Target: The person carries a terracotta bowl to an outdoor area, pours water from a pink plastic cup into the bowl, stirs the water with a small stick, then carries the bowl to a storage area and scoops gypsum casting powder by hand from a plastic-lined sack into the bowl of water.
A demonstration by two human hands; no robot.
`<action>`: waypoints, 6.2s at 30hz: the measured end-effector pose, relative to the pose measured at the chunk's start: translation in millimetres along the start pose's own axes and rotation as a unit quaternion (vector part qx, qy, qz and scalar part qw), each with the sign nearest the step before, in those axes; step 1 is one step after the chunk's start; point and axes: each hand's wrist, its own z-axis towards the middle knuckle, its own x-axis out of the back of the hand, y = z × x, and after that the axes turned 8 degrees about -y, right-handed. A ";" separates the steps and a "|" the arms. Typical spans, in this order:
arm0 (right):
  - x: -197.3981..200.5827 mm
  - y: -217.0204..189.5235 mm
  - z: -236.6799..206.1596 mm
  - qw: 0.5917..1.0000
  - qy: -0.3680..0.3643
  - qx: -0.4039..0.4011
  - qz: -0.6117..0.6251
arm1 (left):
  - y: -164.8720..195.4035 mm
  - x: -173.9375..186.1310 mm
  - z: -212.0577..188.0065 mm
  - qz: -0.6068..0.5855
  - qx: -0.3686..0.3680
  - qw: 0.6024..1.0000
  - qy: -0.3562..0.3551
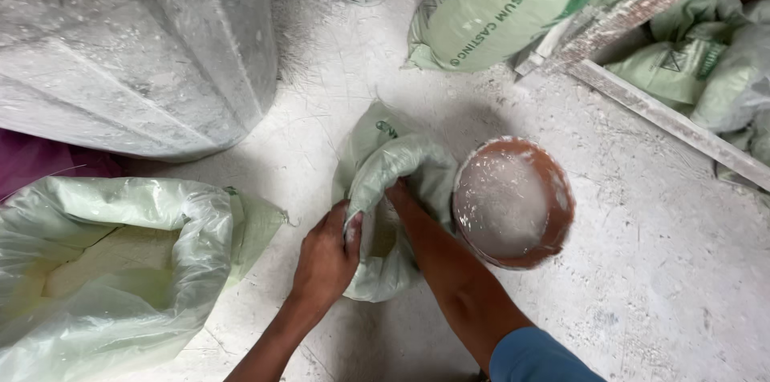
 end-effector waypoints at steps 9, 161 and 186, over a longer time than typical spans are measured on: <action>-2.0 16.5 -77.6 0.971 -0.209 0.112 0.038 | -8.0 -9.2 15.6 -0.012 0.007 0.999 0.031; 50.8 8.8 -86.2 0.983 -0.173 0.061 0.000 | 25.8 -30.9 -45.2 -0.087 0.139 0.986 0.020; -18.1 4.4 -84.0 0.971 -0.201 0.086 -0.099 | 17.8 -28.3 -21.5 -0.103 0.055 0.993 0.020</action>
